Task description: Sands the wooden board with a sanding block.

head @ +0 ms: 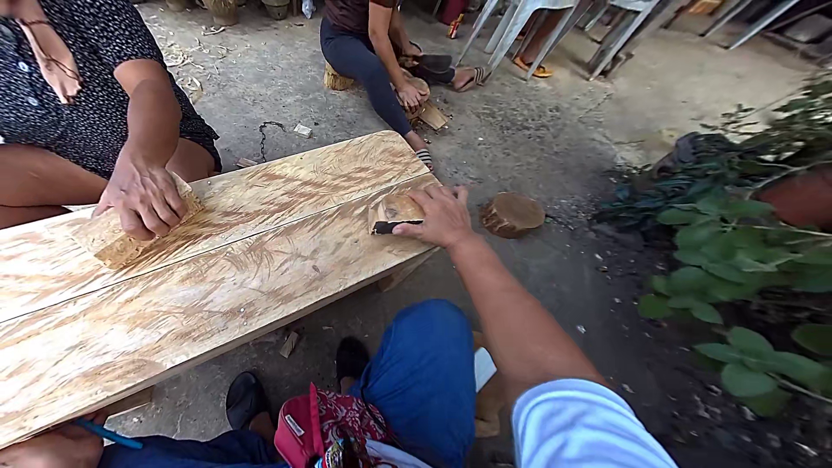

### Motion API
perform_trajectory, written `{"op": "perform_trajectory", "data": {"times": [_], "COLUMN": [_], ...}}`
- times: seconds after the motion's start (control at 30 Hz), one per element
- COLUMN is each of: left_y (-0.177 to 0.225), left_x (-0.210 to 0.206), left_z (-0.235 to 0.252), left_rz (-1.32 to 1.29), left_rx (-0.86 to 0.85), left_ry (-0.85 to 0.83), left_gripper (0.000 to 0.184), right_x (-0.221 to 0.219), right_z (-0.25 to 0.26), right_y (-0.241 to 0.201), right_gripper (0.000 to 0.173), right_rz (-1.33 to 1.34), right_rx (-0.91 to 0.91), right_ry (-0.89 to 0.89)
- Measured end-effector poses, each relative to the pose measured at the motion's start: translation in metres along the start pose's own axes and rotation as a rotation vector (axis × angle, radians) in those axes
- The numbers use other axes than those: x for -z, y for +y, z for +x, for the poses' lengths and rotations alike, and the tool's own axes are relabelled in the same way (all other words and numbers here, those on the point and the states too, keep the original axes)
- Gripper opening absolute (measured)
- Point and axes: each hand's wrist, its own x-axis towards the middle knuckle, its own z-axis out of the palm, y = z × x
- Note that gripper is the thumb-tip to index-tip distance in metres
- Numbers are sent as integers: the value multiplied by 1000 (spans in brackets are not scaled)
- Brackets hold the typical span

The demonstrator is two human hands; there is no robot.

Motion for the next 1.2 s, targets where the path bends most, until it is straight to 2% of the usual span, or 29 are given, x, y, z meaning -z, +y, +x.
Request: {"op": "perform_trajectory", "data": {"times": [0.07,0.13,0.2,0.27,0.33,0.4,0.57,0.67,0.77,0.9,1.0,1.1,1.2], "left_y": [-2,-3,-4,-3,-1,-7,-3,-1,-3,-3,-4,-4,-4], "left_x": [1,2,-2,-5,-5,0,3,6,9,9,6,5,6], "left_z": [2,1,5,2,2,10,7,7,9,8,8,9,7], "left_rz": [-1,-26,-53,-59,-62,-67,-33,-12,-36,-68,-82,-86,-94], "left_rx": [-9,-18,-31,-32,-32,-34,10,18,4,-25,-40,-56,-58], "left_ry": [-5,-17,25,54,48,34,-40,-81,-119,-108,-64,-47,-88], "left_gripper": [80,80,79,82,85,86,92,95,95,97,95,93,94], "right_x": [-9,-16,-17,-18,-23,-23,-13,-7,-14,-31,-23,-23,-18], "right_z": [-1,-5,-10,-11,-7,6,56,70,68,52,43,44,50], "right_y": [-44,-97,-141,-163,-157,-133,-51,-56,-103,-209,-252,-224,-143], "right_gripper": [109,102,94,89,85,87,97,96,96,92,86,85,88], "right_rz": [27,86,126,117,109,82,9,21,53,157,191,197,137], "right_rx": [133,233,265,265,259,202,-56,-162,-68,211,337,301,176], "right_ry": [63,103,70,50,122,133,0,-64,-27,36,-92,-58,6]}}
